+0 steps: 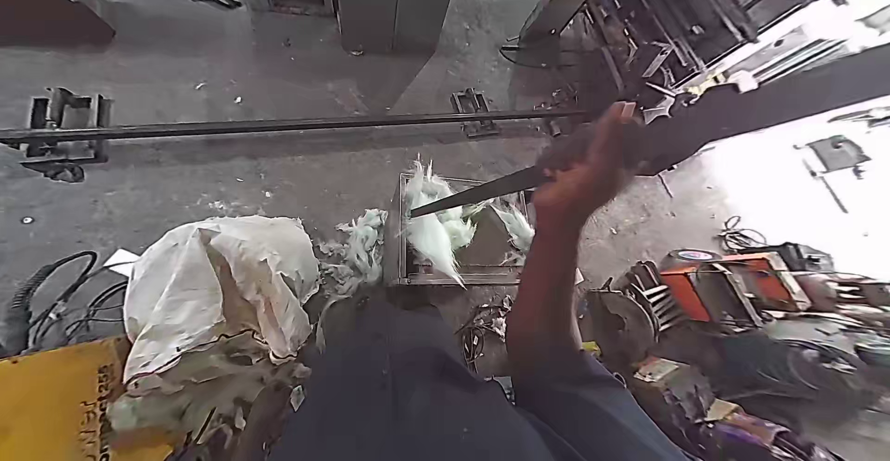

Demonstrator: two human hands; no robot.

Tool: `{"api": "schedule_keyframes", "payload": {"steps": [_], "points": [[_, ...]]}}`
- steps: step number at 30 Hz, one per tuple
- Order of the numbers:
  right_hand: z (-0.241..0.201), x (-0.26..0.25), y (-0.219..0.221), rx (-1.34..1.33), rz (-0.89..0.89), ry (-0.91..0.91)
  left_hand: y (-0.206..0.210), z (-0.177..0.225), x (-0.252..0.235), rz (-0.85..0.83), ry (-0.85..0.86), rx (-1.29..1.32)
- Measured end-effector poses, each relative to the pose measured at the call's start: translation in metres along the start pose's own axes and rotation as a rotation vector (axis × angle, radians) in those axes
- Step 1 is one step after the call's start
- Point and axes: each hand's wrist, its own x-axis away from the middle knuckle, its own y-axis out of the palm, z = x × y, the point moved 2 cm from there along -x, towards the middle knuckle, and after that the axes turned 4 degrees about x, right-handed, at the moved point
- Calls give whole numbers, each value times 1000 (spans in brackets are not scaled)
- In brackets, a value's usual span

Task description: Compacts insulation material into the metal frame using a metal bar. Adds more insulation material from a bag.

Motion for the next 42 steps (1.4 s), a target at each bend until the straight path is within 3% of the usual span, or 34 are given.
{"api": "schedule_keyframes", "payload": {"steps": [4, 6, 9, 11, 14, 19, 25, 28, 31, 34, 36, 39, 42], "points": [[-90, -20, -51, -27, -43, -77, -18, 25, -4, 15, 19, -47], [-118, -34, -97, -100, -32, -111, -24, 38, -7, 20, 33, -41], [-131, -45, -157, -45, 56, -171, -31, 63, -1, 17, 78, -12], [-121, -42, -172, -8, 158, -141, -35, 84, 3, -8, 115, -72], [-85, -33, -158, 35, 269, -111, -37, 112, 0, -31, 173, -127], [-8, -26, -104, -72, 261, -124, -47, 146, 4, -1, 207, -161], [32, -24, -55, -274, 180, -102, -46, 145, 10, 3, 124, -129], [12, -28, -57, -162, 123, -96, -38, 115, -2, 0, 95, -126], [-47, -36, -77, -46, 42, -126, -33, 105, 19, -7, 66, -142], [-93, -49, -108, -111, 48, -140, -31, 97, 35, -34, 16, -184], [-109, -49, -114, -98, 73, -138, -25, 69, 18, -37, 17, -194], [-91, -37, -99, -41, 45, -76, -20, 45, 0, -24, 16, -135], [-16, -2, -72, -7, -70, 123, -25, 54, -3, 20, 71, -81]]}}
